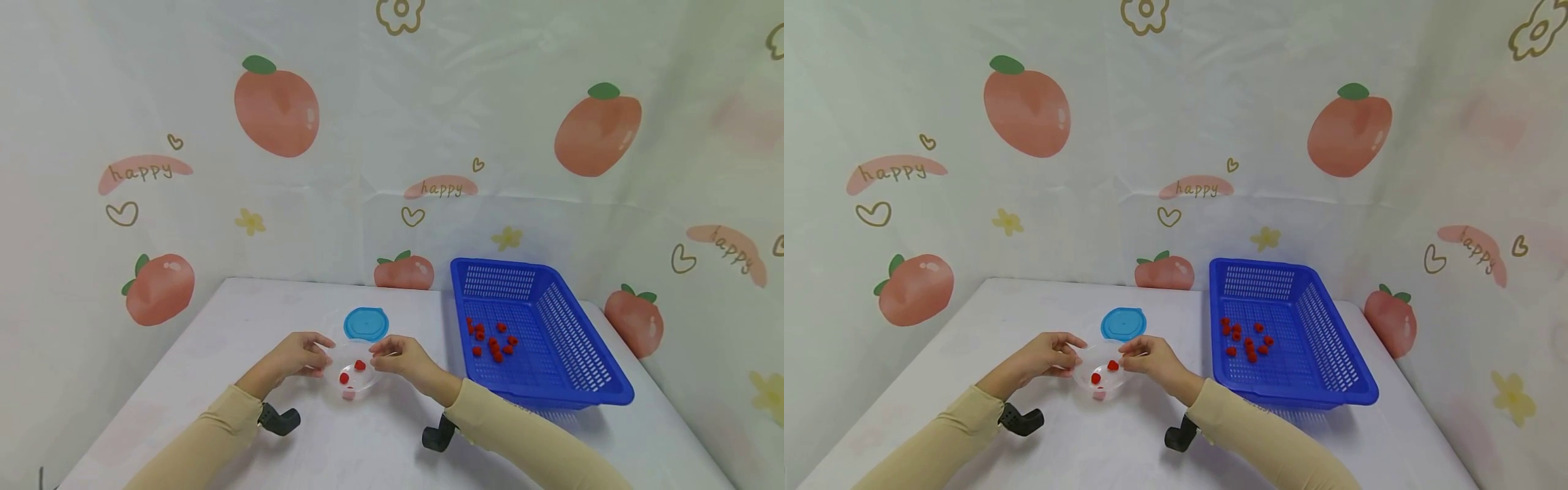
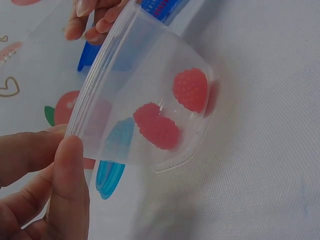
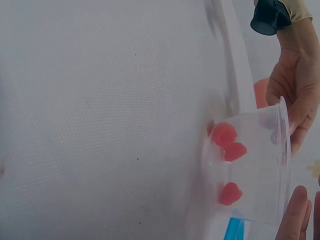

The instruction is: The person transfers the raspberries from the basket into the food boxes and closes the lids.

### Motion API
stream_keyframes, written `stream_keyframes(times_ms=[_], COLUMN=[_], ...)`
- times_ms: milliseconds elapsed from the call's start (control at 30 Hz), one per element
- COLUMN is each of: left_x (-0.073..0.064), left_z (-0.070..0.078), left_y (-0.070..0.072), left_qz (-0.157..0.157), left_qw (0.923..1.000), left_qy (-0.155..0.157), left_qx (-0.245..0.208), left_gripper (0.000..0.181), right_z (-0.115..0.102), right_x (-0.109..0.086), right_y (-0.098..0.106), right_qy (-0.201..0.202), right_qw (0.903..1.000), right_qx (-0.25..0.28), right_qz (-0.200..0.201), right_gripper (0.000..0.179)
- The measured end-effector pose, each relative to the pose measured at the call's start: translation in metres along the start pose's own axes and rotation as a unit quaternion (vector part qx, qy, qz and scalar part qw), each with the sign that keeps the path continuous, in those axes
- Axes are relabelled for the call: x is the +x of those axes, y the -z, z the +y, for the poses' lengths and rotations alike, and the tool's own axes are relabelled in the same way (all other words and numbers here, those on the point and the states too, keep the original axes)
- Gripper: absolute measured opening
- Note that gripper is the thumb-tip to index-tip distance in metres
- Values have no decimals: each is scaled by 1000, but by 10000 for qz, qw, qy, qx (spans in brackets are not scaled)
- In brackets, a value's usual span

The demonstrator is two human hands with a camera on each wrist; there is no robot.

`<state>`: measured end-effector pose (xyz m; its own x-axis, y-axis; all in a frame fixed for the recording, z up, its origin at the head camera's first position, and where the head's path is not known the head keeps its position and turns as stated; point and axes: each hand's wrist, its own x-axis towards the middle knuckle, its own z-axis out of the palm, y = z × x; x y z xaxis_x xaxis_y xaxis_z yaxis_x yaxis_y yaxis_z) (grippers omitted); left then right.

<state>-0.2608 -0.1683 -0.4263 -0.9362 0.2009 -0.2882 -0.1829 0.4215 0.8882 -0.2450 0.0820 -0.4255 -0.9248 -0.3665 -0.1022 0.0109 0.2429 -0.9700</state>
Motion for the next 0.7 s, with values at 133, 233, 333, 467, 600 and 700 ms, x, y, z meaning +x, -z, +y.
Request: stream_keyframes(times_ms=[133, 233, 333, 467, 600, 700], left_x=[0, 0, 0, -1, -1, 0], left_z=[0, 0, 0, 1, 2, 2], left_y=[0, 0, 0, 0, 0, 0], left_qz=[-3, -12, -8, 10, 21, 40], left_qw=[10000, 10000, 10000, 10000, 10000, 10000], left_qy=[-18, -29, -29, -18, -18, -13], left_qx=[14, -16, -39, -38, -45, -34], left_gripper=[41, 40, 40, 39, 38, 38], right_z=[-1, 0, 2, 2, 3, 3], right_x=[-2, -2, 0, 0, 0, 0], right_y=[0, 0, 0, 1, 1, 2], right_qy=[-2, 6, -19, -9, 6, 4], right_qw=[10000, 10000, 10000, 10000, 10000, 9999], right_qx=[-7, -18, 6, 20, 44, 84], right_qz=[10, 0, -6, -15, -37, -63], right_gripper=[34, 34, 34, 35, 35, 35])
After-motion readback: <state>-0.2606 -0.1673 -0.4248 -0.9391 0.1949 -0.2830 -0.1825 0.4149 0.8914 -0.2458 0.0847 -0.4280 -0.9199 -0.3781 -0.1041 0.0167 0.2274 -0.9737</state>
